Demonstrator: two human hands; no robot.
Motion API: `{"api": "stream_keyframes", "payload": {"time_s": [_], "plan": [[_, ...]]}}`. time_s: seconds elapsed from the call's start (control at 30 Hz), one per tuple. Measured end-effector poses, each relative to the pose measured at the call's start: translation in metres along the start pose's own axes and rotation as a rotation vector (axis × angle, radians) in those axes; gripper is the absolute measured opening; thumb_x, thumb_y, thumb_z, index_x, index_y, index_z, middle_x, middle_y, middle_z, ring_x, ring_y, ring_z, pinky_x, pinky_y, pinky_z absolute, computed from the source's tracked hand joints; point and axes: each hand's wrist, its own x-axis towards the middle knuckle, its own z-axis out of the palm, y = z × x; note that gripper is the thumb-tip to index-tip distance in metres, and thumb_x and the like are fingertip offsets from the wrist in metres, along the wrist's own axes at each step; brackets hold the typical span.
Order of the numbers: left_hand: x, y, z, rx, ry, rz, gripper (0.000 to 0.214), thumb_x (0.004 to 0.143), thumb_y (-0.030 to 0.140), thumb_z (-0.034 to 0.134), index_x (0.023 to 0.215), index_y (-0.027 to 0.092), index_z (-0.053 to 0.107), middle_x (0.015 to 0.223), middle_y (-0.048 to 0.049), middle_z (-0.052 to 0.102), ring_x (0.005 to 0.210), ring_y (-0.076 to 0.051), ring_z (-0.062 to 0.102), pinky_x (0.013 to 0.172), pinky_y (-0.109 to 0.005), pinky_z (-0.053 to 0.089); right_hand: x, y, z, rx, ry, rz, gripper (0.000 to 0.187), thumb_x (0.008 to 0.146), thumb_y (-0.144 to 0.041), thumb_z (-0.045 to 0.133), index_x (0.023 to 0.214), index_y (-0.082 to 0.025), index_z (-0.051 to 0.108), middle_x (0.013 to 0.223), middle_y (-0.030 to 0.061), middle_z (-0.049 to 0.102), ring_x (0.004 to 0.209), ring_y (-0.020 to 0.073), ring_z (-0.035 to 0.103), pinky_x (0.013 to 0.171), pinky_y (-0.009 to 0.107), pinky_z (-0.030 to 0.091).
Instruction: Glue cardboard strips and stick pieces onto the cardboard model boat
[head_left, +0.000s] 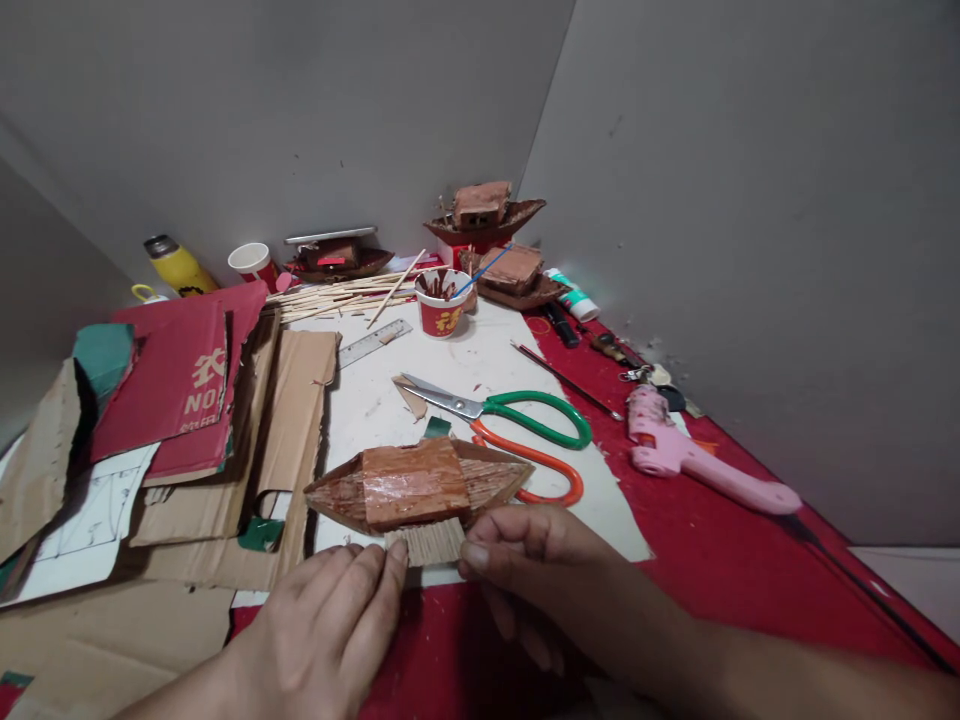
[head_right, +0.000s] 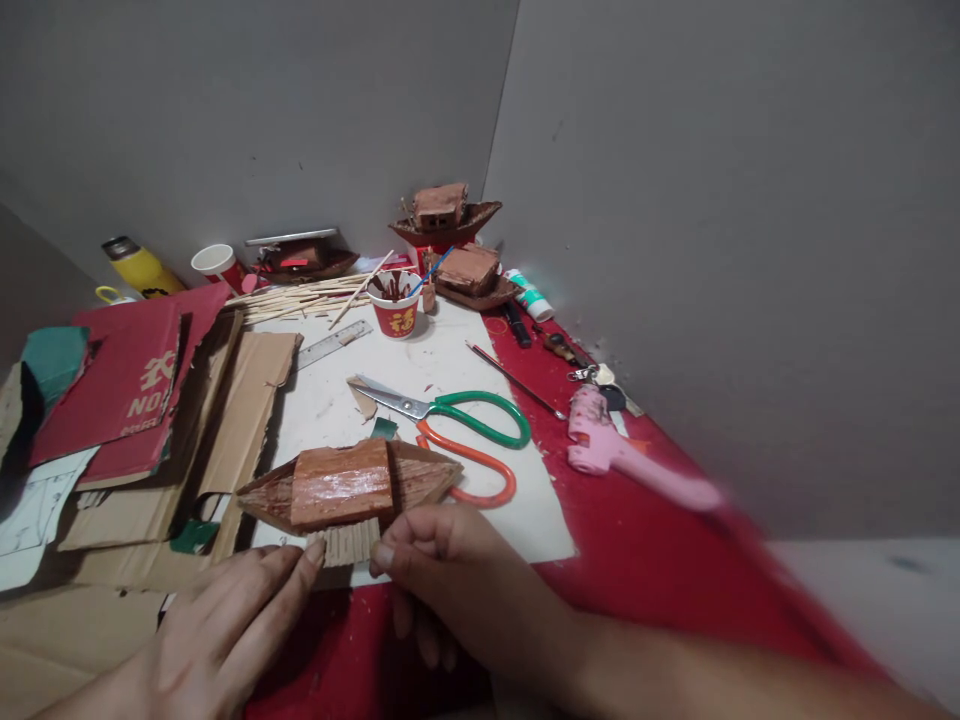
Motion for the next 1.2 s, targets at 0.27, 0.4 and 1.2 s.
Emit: {"api": "stream_keyframes", "payload": {"time_s": [0.27, 0.4, 1.2], "plan": [[-0.001, -0.002, 0.005, 0.063, 0.025, 0.009, 0.040, 0.093, 0.008, 0.032, 0.121, -0.001, 0.058, 0.102, -0.0206, 0.068, 0.094, -0.028, 0.063, 0.079, -0.039, 0.055, 0.002, 0.005, 0.004, 0.010, 0.050, 0.018, 0.042, 0.071, -0.058, 0.066, 0.067, -0.019, 0.049, 0.045, -0.0071, 0.055, 0.029, 0.0036, 0.039, 0.030, 0.015, 0.027], [0.000, -0.002, 0.006, 0.062, 0.030, 0.004, 0.039, 0.092, 0.009, 0.033, 0.121, -0.001, 0.059, 0.102, -0.0207, 0.068, 0.093, -0.028, 0.063, 0.077, -0.039, 0.056, 0.004, 0.008, 0.004, 0.017, 0.083, 0.018, 0.040, 0.072, -0.056, 0.065, 0.070, -0.020, 0.049, 0.045, -0.0074, 0.055, 0.029, 0.0043, 0.040, 0.030, 0.015, 0.027], [-0.003, -0.007, 0.014, 0.082, 0.072, -0.030, 0.040, 0.095, 0.010, 0.035, 0.128, -0.001, 0.055, 0.105, -0.0205, 0.068, 0.096, -0.028, 0.063, 0.078, -0.038, 0.055, 0.013, 0.014, 0.005, 0.032, 0.119, -0.039, 0.040, 0.075, -0.057, 0.061, 0.080, -0.020, 0.048, 0.045, -0.0080, 0.056, 0.029, 0.0049, 0.042, 0.028, 0.012, 0.029]]}}
